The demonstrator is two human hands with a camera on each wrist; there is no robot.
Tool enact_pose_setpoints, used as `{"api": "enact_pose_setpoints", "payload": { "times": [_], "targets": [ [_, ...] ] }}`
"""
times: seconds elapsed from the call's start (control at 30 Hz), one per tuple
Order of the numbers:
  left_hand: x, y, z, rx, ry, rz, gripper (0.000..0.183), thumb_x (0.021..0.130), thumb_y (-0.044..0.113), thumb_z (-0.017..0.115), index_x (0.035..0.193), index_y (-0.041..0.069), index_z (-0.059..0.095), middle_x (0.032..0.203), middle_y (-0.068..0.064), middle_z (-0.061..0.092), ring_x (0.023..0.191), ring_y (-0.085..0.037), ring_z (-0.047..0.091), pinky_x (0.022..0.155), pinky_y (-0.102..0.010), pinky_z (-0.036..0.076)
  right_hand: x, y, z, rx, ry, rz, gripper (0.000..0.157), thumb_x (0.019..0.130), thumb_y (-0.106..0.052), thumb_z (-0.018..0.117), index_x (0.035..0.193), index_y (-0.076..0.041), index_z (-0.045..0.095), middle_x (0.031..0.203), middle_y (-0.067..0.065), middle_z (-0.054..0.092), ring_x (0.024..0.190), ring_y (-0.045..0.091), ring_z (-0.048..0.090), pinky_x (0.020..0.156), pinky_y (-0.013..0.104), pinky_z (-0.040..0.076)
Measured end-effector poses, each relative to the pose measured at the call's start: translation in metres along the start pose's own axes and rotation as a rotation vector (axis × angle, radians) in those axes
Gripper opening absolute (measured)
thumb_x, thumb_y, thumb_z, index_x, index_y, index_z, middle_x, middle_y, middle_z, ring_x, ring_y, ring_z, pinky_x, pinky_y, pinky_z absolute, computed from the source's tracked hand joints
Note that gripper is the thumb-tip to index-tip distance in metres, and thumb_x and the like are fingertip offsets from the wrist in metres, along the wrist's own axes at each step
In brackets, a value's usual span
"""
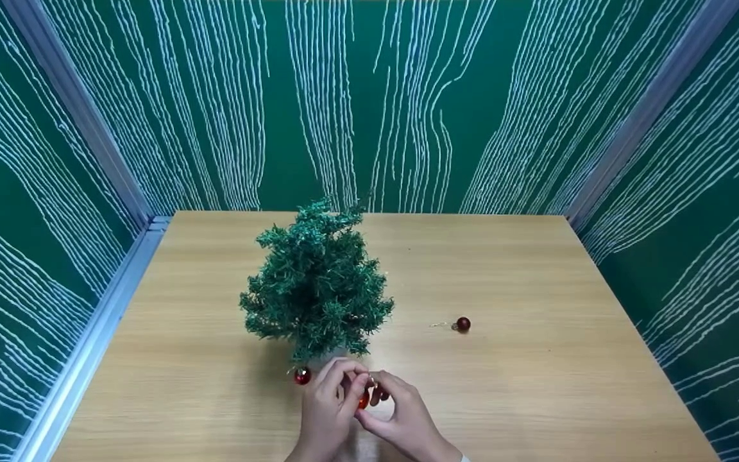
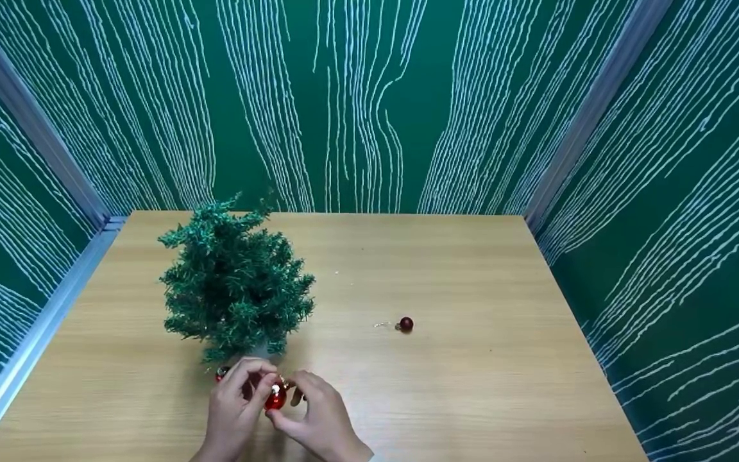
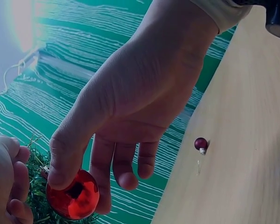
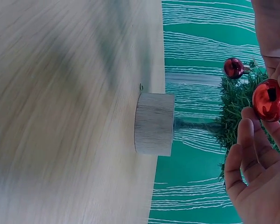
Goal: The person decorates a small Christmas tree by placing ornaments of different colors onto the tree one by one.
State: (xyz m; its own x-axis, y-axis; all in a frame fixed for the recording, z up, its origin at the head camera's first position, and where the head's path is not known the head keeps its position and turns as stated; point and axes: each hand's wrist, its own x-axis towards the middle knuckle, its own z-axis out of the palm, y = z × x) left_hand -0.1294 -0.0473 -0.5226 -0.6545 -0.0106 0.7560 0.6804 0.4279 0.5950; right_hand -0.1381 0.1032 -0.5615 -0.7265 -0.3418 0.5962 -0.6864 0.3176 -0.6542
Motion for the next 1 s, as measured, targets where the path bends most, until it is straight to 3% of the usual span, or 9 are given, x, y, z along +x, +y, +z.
{"api": "enact_pose_setpoints", "payload": {
  "times": [0.17, 0.4, 0.6, 1.0],
  "targets": [
    [0.0, 0.0012, 0.0002, -0.017, -0.001, -0.01, 0.001, 0.094, 0.015, 0.066, 0.094, 0.014, 0.065, 0.081, 0.007, 0.059, 0.064, 0.0, 0.051, 0.056, -0.009, 0.042, 0.0004, -0.0014, 0.001, -0.001, 0.013, -0.001, 0.044, 0.075, -0.007, 0.08, 0.114, -0.019, 0.063, 0.086, -0.008, 0.062, 0.072, 0.007, 0.058, 0.063, 0.022, 0.05],
    [0.0002, 0.0017, 0.001, -0.029, -0.006, -0.015, 0.018, 0.084, 0.001, 0.073, 0.093, 0.015, 0.066, 0.083, 0.006, 0.061, 0.064, -0.001, 0.052, 0.053, -0.012, 0.043, 0.0005, -0.002, 0.0003, 0.014, 0.018, 0.009, 0.045, 0.073, -0.003, 0.079, 0.111, -0.019, 0.063, 0.085, -0.008, 0.06, 0.073, 0.009, 0.057, 0.062, 0.025, 0.05],
    [-0.0006, 0.0019, 0.0019, -0.028, 0.005, -0.017, 0.026, 0.078, -0.004, 0.076, 0.093, 0.015, 0.066, 0.086, 0.006, 0.063, 0.064, -0.002, 0.053, 0.054, -0.012, 0.043, 0.0006, -0.0026, -0.0005, 0.033, 0.023, 0.02, 0.047, 0.075, -0.001, 0.078, 0.116, -0.016, 0.063, 0.094, -0.006, 0.064, 0.077, 0.008, 0.06, 0.066, 0.024, 0.054],
    [-0.0011, 0.0001, 0.0001, 0.002, 0.011, -0.002, 0.027, 0.077, -0.004, 0.076, 0.092, 0.016, 0.066, 0.083, 0.007, 0.06, 0.062, 0.0, 0.051, 0.054, -0.011, 0.043, 0.0012, -0.0026, -0.0035, -0.003, 0.001, 0.126, 0.048, 0.08, -0.01, 0.077, 0.124, -0.023, 0.061, 0.099, -0.011, 0.064, 0.076, 0.006, 0.06, 0.06, 0.028, 0.055]
  ]
}}
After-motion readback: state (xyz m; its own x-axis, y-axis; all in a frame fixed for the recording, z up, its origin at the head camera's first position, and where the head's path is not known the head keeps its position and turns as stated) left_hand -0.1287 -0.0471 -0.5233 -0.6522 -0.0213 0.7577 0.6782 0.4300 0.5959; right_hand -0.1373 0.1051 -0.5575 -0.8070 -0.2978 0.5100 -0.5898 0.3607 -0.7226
